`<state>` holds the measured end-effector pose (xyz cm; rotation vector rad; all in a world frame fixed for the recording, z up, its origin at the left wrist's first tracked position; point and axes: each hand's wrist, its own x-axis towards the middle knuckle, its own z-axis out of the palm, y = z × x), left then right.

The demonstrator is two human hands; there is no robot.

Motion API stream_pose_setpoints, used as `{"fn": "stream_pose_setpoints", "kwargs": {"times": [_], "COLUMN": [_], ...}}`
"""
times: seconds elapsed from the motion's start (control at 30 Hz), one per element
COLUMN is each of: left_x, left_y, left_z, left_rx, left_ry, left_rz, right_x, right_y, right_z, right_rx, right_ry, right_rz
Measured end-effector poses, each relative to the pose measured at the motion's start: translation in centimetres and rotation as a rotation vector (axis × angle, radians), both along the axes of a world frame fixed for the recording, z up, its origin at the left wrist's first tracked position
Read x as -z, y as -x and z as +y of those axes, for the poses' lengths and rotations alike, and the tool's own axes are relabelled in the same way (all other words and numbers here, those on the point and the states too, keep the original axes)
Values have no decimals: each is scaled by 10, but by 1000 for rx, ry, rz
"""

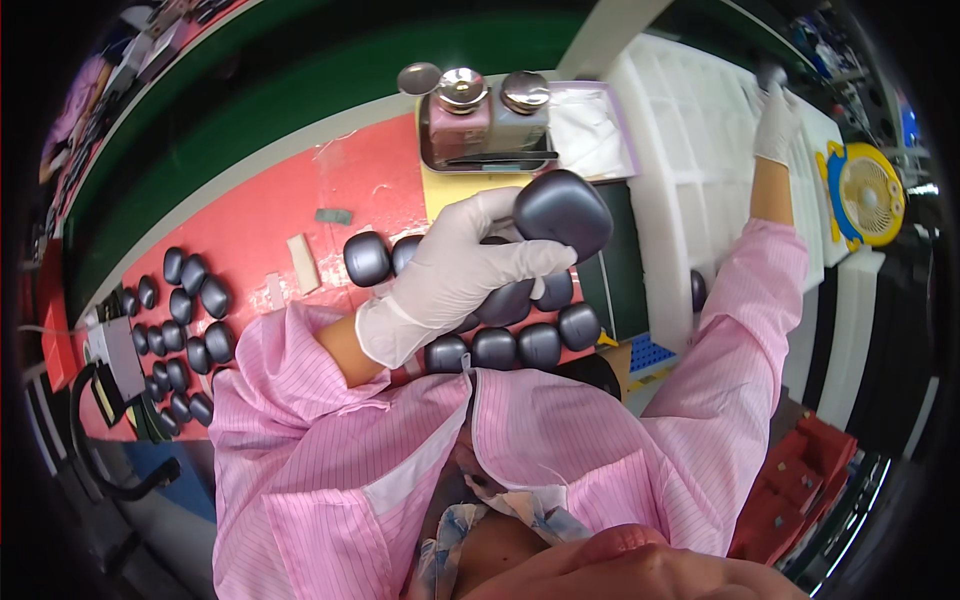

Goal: Inspecting and sorting dome-shaped electronic components into white plastic trays on an assembly line.

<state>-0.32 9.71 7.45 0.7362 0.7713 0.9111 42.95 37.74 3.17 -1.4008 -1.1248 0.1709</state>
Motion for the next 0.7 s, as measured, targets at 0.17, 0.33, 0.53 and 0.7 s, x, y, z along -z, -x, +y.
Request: {"fn": "stream_pose_setpoints", "kwargs": {"times": [0.17,0.33,0.53,0.7], "left_x": [-11,-10,-14,-12], "left_y": [15,22,37,54], "left_z": [-25,-65,-101,-119], "left_rx": [148,211,229,155], "left_ry": [-21,-27,-25,22], "left_rz": [36,-60,-33,-51], "right_x": [-58,-81,-78,-61], "right_y": [142,220,245,258], "right_z": [-182,-305,-346,-357], "right_rx": [-839,-994,-1098,-1093], "right_ry": [394,587,642,638], "right_rz": [429,573,545,496]}}
